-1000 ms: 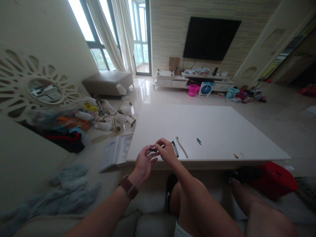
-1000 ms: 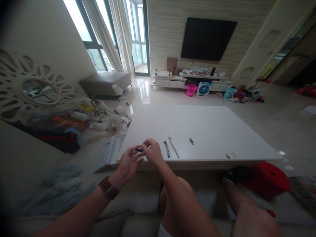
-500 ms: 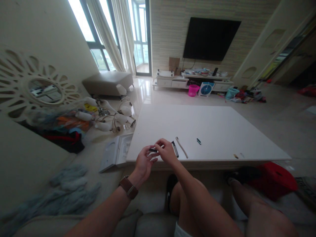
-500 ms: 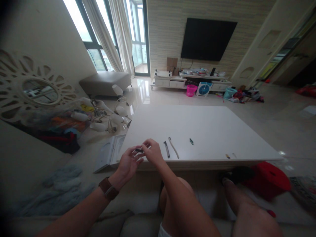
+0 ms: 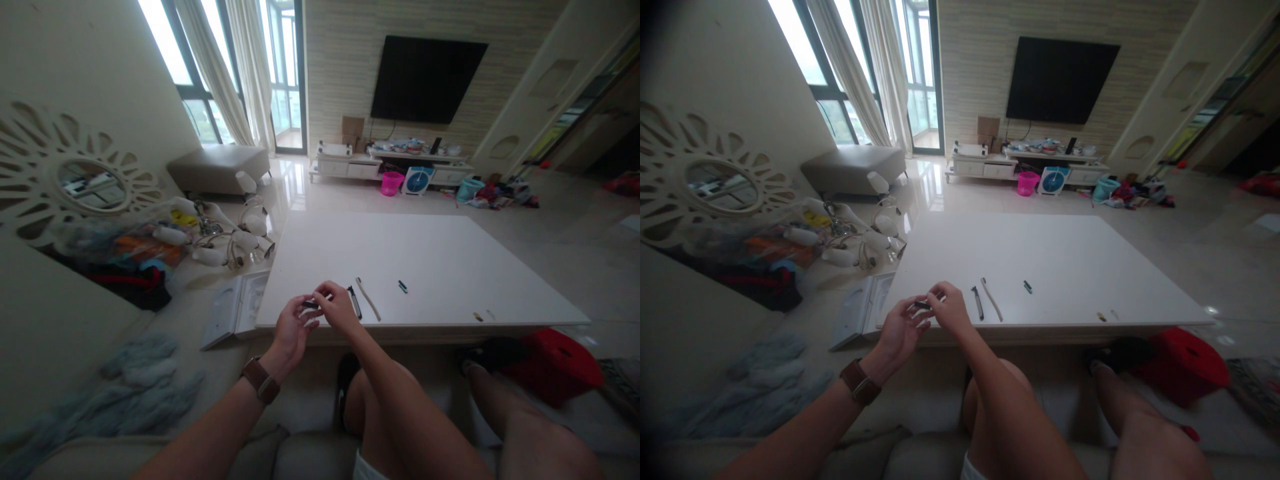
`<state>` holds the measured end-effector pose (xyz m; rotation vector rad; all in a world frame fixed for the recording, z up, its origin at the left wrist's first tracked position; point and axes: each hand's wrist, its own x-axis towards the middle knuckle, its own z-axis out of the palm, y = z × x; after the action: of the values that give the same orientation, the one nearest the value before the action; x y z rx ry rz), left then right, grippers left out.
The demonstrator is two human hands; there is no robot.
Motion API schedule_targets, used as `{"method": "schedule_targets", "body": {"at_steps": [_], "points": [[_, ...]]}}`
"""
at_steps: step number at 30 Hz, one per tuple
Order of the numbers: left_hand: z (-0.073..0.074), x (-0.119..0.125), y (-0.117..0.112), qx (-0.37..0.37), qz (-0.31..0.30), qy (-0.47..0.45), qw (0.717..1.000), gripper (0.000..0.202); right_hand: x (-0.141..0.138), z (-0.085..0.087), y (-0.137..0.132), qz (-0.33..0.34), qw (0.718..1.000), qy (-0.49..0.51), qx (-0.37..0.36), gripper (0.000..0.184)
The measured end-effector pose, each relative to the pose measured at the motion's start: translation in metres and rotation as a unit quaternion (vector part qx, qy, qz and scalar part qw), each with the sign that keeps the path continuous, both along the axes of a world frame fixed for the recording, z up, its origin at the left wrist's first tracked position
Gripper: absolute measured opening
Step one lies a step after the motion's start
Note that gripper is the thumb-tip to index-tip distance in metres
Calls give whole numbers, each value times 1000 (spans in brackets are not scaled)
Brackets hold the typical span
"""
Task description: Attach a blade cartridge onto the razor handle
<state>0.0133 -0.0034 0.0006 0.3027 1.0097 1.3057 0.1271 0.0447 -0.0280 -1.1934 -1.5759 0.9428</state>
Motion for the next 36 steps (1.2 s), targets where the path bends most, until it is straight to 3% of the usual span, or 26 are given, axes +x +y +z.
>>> {"method": "schedule_targets", "body": {"at_steps": [36], "points": [[0,0,0,-4,-3,-3,1000,20,0,-2,1,11,1000,7,-14,11]]}}
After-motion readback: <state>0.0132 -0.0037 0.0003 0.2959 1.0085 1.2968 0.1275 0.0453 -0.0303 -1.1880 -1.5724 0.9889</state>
